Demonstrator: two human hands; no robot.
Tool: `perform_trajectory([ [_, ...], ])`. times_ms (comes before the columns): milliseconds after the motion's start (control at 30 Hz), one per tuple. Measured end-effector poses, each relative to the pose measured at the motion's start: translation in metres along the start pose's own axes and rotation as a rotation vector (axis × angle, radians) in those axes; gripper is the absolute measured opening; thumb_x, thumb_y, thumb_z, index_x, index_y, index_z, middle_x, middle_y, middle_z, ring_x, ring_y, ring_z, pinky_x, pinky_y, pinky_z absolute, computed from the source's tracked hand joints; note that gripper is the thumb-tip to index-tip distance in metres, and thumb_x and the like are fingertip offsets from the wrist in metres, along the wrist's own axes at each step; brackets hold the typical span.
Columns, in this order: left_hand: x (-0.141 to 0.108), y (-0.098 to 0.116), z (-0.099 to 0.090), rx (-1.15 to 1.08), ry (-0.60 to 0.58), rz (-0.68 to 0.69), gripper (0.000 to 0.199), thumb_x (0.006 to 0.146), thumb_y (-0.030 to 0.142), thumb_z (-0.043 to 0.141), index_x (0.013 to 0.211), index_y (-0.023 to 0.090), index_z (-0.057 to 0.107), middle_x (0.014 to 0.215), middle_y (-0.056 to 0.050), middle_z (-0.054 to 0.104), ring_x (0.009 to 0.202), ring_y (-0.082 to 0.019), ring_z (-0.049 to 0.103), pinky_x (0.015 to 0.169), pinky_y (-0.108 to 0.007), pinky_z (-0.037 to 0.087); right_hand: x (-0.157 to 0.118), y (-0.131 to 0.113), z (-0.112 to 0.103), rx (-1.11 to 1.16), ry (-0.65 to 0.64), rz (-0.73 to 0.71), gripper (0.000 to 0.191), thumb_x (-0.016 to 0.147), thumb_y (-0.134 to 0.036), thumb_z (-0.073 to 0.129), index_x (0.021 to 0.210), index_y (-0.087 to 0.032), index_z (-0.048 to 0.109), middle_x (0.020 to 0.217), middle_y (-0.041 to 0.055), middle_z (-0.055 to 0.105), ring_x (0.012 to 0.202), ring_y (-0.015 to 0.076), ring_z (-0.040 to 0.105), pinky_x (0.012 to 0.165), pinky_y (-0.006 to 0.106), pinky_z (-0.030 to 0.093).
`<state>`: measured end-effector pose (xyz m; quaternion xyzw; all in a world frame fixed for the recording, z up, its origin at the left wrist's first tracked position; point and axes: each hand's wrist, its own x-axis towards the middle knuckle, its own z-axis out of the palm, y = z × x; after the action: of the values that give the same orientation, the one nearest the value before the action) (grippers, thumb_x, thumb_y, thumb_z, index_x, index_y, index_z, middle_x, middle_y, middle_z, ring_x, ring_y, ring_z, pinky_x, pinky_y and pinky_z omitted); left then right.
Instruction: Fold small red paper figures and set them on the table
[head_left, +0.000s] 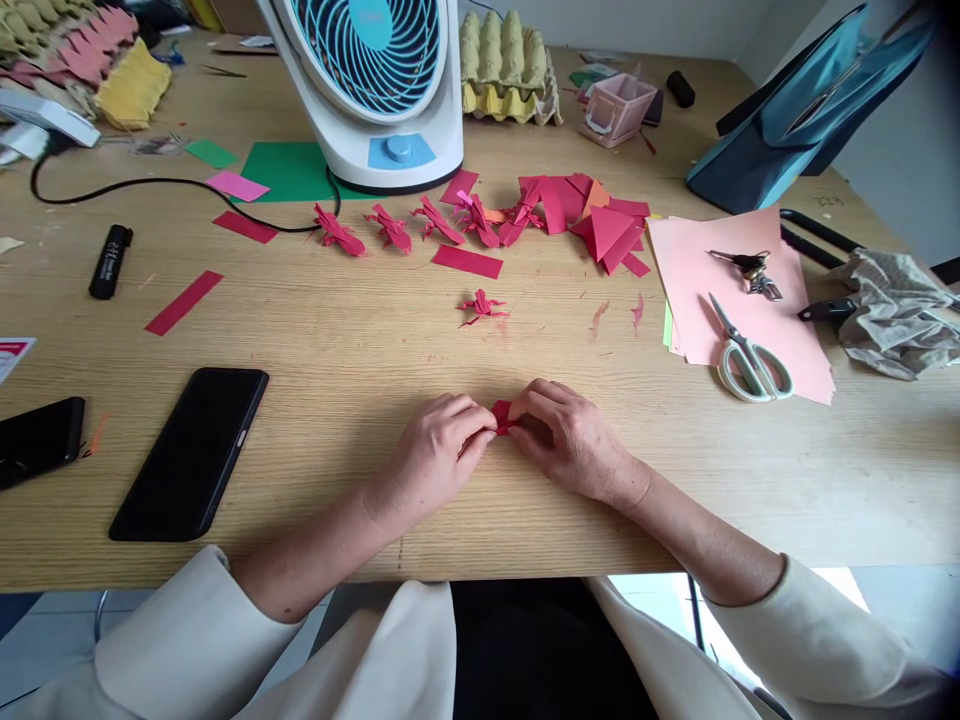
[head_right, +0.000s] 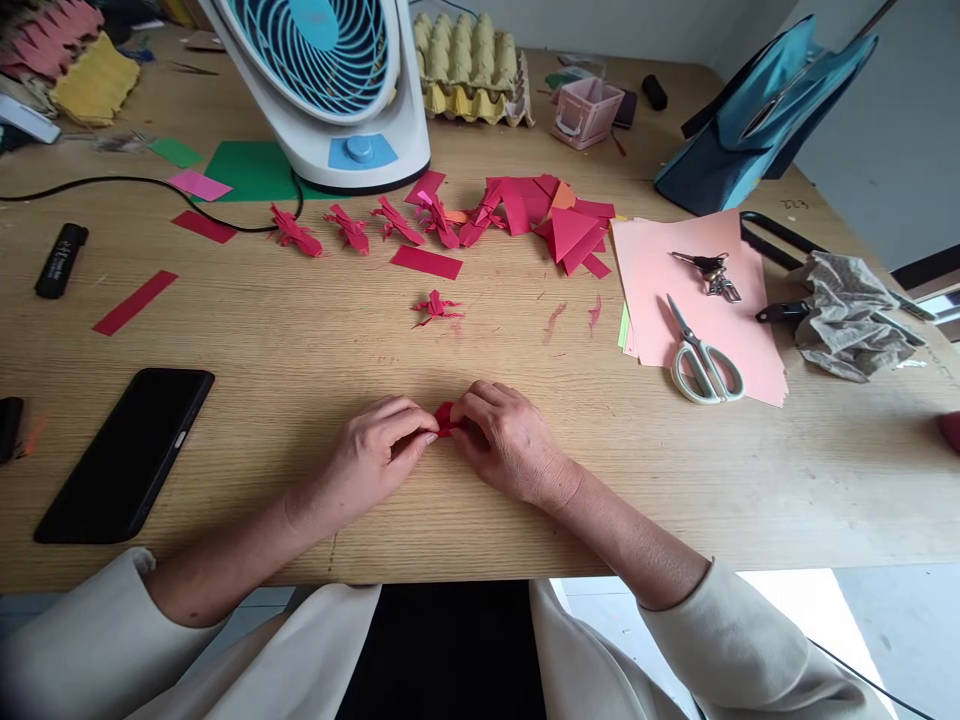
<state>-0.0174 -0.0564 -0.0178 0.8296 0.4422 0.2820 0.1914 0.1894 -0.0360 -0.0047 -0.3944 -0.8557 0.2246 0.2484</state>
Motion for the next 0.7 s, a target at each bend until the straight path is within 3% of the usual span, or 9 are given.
perform_trajectory([
  [267,0.004,0.002,0.002,0.063,0.007,0.006,0.013,0.092,0.007,0.052,0.086,0.019,0.054,0.082,0.000,0.061,0.078,-0.016,0.056,0.074,-0.032,0.045,0.001,0.002,0.004,0.024,0.010,0.025,0.017,0.087,-0.005,0.054,0.089,-0.020,0.061,0.089,0.0040,0.064,0.080,0.0171,0.058,0.074,0.030,0.044],
  [500,0.000,-0.001,-0.001,0.195,-0.041,0.109,0.018,0.096,0.010,0.046,0.088,0.017,0.061,0.084,-0.003,0.059,0.078,-0.016,0.055,0.072,-0.031,0.047,0.000,0.004,0.007,-0.025,0.009,0.001,0.017,0.090,-0.008,0.054,0.090,-0.019,0.067,0.090,0.0049,0.063,0.081,0.0168,0.059,0.076,0.031,0.045],
  [700,-0.019,-0.007,-0.010,0.350,-0.103,0.309,0.030,0.097,0.009,0.047,0.122,0.014,0.062,0.114,-0.009,0.066,0.098,-0.020,0.057,0.090,-0.036,0.050,-0.002,0.007,0.008,-0.039,0.020,-0.023,0.016,0.092,-0.011,0.056,0.089,-0.019,0.069,0.092,0.0058,0.065,0.083,0.0176,0.060,0.078,0.032,0.047],
])
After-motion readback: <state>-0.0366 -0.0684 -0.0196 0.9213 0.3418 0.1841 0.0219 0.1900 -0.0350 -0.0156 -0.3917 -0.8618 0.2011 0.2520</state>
